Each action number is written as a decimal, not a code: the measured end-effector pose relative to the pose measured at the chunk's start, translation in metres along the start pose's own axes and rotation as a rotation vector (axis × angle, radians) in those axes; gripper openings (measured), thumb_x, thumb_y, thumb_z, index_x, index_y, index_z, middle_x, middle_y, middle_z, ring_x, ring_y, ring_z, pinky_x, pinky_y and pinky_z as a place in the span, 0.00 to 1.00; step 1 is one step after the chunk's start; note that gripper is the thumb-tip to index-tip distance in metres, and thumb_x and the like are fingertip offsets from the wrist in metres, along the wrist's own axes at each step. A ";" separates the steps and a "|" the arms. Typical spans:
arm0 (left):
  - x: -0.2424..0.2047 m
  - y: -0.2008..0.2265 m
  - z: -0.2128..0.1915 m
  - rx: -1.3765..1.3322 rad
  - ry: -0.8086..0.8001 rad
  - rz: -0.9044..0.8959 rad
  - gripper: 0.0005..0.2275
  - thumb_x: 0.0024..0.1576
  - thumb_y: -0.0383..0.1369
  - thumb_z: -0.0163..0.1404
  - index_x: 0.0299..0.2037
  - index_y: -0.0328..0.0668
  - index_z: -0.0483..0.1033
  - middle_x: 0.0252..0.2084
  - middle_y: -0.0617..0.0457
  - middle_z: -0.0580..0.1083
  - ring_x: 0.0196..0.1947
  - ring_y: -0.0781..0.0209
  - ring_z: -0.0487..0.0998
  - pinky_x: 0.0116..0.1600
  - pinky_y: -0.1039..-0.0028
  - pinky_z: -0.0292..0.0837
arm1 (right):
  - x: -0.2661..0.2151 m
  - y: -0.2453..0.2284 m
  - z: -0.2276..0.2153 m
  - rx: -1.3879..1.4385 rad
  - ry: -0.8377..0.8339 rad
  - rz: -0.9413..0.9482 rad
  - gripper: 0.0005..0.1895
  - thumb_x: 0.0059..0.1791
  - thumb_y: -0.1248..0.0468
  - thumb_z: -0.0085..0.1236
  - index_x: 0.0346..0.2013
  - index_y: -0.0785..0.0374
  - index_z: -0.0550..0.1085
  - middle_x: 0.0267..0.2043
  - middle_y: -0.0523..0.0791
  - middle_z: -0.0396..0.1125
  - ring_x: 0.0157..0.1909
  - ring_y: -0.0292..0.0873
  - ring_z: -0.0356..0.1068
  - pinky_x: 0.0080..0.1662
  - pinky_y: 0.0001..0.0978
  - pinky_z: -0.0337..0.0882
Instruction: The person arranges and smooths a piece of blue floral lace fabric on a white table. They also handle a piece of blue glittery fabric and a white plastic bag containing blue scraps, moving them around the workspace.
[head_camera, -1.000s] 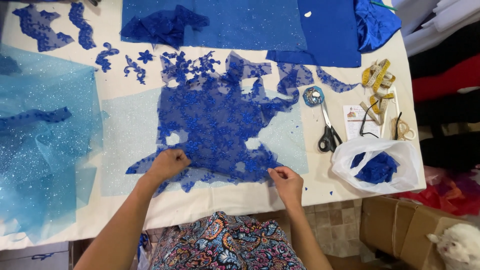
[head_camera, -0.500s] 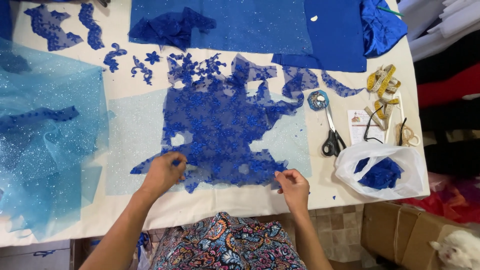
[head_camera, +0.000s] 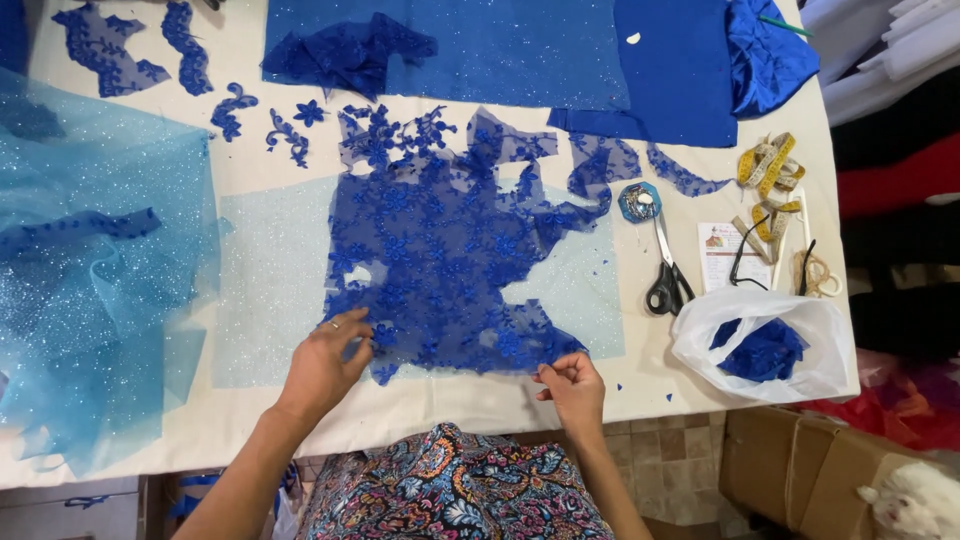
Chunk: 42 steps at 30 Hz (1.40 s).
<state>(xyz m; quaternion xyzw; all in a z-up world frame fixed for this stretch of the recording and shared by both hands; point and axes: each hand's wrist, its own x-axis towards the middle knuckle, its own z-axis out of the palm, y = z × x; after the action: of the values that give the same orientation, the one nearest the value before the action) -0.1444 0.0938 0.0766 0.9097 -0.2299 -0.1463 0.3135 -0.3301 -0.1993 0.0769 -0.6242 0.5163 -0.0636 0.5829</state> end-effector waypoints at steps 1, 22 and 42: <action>0.001 -0.007 0.005 0.000 0.000 -0.002 0.04 0.55 0.30 0.53 0.37 0.48 0.81 0.52 0.54 0.79 0.51 0.52 0.80 0.59 0.61 0.74 | -0.001 0.001 0.001 -0.001 -0.001 0.001 0.09 0.42 0.72 0.62 0.30 0.66 0.69 0.26 0.55 0.74 0.17 0.42 0.71 0.25 0.29 0.73; 0.005 -0.043 0.028 0.476 0.129 0.256 0.06 0.55 0.37 0.51 0.35 0.55 0.82 0.50 0.59 0.79 0.51 0.60 0.80 0.67 0.66 0.64 | 0.002 0.020 0.014 -0.256 -0.081 -0.011 0.09 0.41 0.69 0.66 0.28 0.63 0.71 0.22 0.50 0.72 0.15 0.42 0.71 0.23 0.29 0.72; -0.010 -0.074 0.038 0.542 -0.045 0.028 0.18 0.57 0.39 0.46 0.54 0.40 0.74 0.66 0.38 0.65 0.68 0.41 0.64 0.75 0.53 0.50 | 0.014 0.008 0.009 -0.672 -0.270 0.092 0.14 0.45 0.55 0.67 0.43 0.54 0.78 0.32 0.38 0.72 0.34 0.34 0.69 0.37 0.22 0.71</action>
<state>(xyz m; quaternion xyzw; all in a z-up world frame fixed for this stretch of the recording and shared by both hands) -0.1440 0.1311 0.0023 0.9535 -0.2804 -0.0954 0.0556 -0.3223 -0.2013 0.0602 -0.7598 0.4542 0.2187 0.4105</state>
